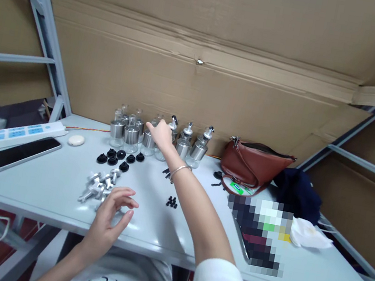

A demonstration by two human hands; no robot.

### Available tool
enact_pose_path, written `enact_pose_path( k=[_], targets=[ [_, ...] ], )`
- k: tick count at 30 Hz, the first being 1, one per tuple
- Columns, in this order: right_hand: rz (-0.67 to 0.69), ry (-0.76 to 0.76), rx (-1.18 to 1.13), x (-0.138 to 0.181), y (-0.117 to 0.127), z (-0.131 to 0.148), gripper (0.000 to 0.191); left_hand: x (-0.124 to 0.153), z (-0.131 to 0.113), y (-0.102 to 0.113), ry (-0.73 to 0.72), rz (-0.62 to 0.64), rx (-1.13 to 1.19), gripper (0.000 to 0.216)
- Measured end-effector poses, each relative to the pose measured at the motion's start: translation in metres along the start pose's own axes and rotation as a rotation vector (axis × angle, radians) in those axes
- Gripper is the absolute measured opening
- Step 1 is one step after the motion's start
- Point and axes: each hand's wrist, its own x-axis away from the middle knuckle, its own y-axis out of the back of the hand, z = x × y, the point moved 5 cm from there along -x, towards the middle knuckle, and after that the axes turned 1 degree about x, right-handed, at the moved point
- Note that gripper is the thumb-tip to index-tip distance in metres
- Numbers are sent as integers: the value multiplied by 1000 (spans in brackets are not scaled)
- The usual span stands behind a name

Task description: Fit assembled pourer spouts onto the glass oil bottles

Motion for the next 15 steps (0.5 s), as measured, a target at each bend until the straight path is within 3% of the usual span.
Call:
enact_pose_path(
  k=[3, 6, 8, 11, 15],
  targets=[
    [-23, -29, 15, -2, -1, 6, 29, 0, 0, -1, 4, -2, 15, 31],
    [-92, -8, 29, 13, 18, 8, 31, 0, 0, 1, -9, -70, 51, 35],
    [-149, 58, 28, 32, 41, 12, 33, 0, 0, 2, -38, -131, 74, 40],
    [-229, 289, -10, 70, 79, 25, 28, 1, -2, 4, -89, -221, 82, 50],
    [-182, 323, -298, 121, 102, 29, 23, 1, -3, 4, -144, -239, 28, 84]
  ],
)
